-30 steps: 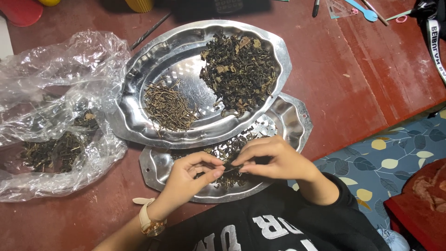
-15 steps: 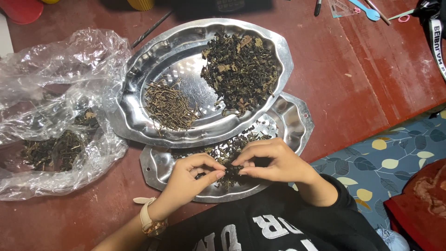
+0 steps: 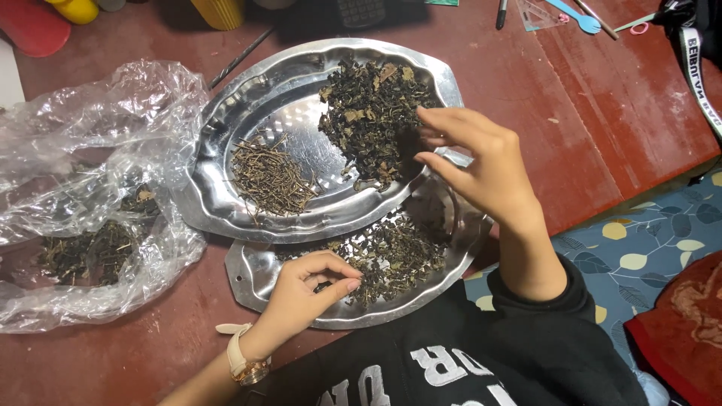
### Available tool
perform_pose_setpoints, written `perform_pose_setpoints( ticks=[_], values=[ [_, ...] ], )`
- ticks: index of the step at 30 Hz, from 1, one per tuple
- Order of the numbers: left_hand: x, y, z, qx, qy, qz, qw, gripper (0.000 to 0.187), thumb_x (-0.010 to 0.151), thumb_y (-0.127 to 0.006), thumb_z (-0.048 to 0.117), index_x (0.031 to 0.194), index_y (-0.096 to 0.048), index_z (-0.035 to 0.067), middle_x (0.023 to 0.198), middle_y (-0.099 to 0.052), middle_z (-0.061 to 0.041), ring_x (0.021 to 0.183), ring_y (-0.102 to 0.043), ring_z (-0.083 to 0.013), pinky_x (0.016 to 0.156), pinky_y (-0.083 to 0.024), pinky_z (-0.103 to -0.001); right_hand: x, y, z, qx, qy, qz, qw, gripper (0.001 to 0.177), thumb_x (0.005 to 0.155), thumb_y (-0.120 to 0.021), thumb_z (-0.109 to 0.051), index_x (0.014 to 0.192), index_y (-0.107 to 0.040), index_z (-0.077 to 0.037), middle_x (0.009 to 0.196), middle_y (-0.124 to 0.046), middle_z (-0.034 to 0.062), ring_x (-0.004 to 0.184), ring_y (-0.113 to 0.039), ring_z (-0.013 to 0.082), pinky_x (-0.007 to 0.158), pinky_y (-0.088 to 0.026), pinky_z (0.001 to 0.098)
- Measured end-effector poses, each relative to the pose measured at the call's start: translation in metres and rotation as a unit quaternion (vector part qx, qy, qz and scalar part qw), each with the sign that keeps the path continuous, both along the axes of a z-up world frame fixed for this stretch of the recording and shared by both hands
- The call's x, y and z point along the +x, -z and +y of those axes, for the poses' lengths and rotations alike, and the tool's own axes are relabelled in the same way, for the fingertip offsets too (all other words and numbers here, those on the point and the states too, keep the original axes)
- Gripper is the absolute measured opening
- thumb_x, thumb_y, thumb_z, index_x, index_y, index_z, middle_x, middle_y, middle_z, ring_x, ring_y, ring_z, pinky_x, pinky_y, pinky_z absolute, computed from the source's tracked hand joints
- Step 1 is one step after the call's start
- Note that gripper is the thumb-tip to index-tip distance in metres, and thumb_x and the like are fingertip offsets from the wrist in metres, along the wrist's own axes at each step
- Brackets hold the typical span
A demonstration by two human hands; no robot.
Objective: Sorting dried tea leaves and stems by hand on metal trays
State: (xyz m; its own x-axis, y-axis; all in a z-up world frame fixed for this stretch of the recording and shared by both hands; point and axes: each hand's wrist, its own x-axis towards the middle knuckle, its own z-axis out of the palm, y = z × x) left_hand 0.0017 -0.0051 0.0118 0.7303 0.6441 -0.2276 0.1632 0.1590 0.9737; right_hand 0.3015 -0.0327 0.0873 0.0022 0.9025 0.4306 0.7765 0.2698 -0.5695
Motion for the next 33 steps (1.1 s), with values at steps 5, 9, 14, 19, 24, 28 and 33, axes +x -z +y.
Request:
perform_pose_setpoints(
  ticks=[5,9,14,19,24,28,33],
  values=[
    [-0.006,-0.009,0.005,0.075,-0.019,-0.049,0.996,0.010,0.082,-0.079,0.008,0.092,-0.080,0.010,0.090,-0.078,-0.006,0.087,-0.074,-0.0151,0.082,-0.063,-0.026,0.002,0.010,-0.026,0.020,0.035,0.004,0.999,0.033,0.095,-0.079,-0.006,0.125,-0.070,0.001,0.118,-0.072,0.0182,0.104,-0.070,0.0252,0.094,-0.060,0.0346],
    [-0.014,-0.041,0.027,0.355,-0.110,-0.073,0.926,0.011,0.083,-0.078,-0.001,0.089,-0.076,0.008,0.089,-0.078,-0.006,0.084,-0.076,-0.0162,0.087,-0.062,-0.029,0.008,0.021,-0.055,-0.025,0.046,0.022,0.998,0.028,0.090,-0.080,-0.009,0.115,-0.074,0.000,0.112,-0.076,0.0159,0.101,-0.074,0.0248,0.094,-0.059,0.0350],
    [-0.022,-0.042,0.057,0.506,-0.153,0.047,0.848,0.021,0.085,-0.078,-0.010,0.097,-0.078,0.007,0.095,-0.076,-0.007,0.088,-0.073,-0.0217,0.082,-0.059,-0.030,-0.004,0.026,-0.071,-0.070,0.045,0.036,0.996,0.023,0.085,-0.082,-0.010,0.107,-0.078,-0.005,0.098,-0.078,0.0132,0.090,-0.074,0.0260,0.083,-0.060,0.0366],
    [-0.013,-0.046,0.046,0.520,-0.135,0.092,0.839,0.024,0.081,-0.078,-0.012,0.102,-0.078,0.001,0.111,-0.075,-0.015,0.106,-0.071,-0.0371,0.092,-0.056,-0.044,-0.027,0.018,-0.068,-0.147,0.014,0.015,0.989,0.027,0.081,-0.084,-0.013,0.106,-0.079,-0.005,0.095,-0.078,0.0172,0.088,-0.073,0.0353,0.080,-0.060,0.0459],
    [-0.011,-0.038,0.001,0.556,-0.086,0.074,0.823,0.019,0.088,-0.072,0.000,0.107,-0.076,0.005,0.116,-0.072,-0.012,0.110,-0.070,-0.0312,0.095,-0.056,-0.040,-0.044,0.036,-0.061,-0.237,-0.010,-0.106,0.966,0.043,0.083,-0.082,-0.031,0.118,-0.074,-0.008,0.101,-0.072,0.0167,0.094,-0.069,0.0357,0.080,-0.057,0.0441],
    [-0.006,-0.010,-0.034,0.535,-0.060,0.116,0.834,0.016,0.090,-0.074,0.015,0.105,-0.076,0.008,0.111,-0.072,-0.011,0.103,-0.071,-0.0269,0.088,-0.057,-0.037,-0.062,0.048,-0.058,-0.228,-0.040,-0.106,0.967,0.041,0.082,-0.082,-0.026,0.117,-0.073,-0.007,0.103,-0.070,0.0186,0.092,-0.070,0.0383,0.079,-0.057,0.0447],
    [0.006,-0.011,-0.043,0.495,-0.074,0.188,0.845,0.038,0.083,-0.082,0.022,0.115,-0.073,0.004,0.112,-0.070,-0.017,0.107,-0.067,-0.0324,0.090,-0.055,-0.042,-0.073,0.048,-0.058,-0.225,-0.061,-0.028,0.972,0.017,0.087,-0.077,-0.017,0.103,-0.075,-0.010,0.100,-0.072,0.0107,0.092,-0.073,0.0323,0.079,-0.060,0.0377]
  ],
)
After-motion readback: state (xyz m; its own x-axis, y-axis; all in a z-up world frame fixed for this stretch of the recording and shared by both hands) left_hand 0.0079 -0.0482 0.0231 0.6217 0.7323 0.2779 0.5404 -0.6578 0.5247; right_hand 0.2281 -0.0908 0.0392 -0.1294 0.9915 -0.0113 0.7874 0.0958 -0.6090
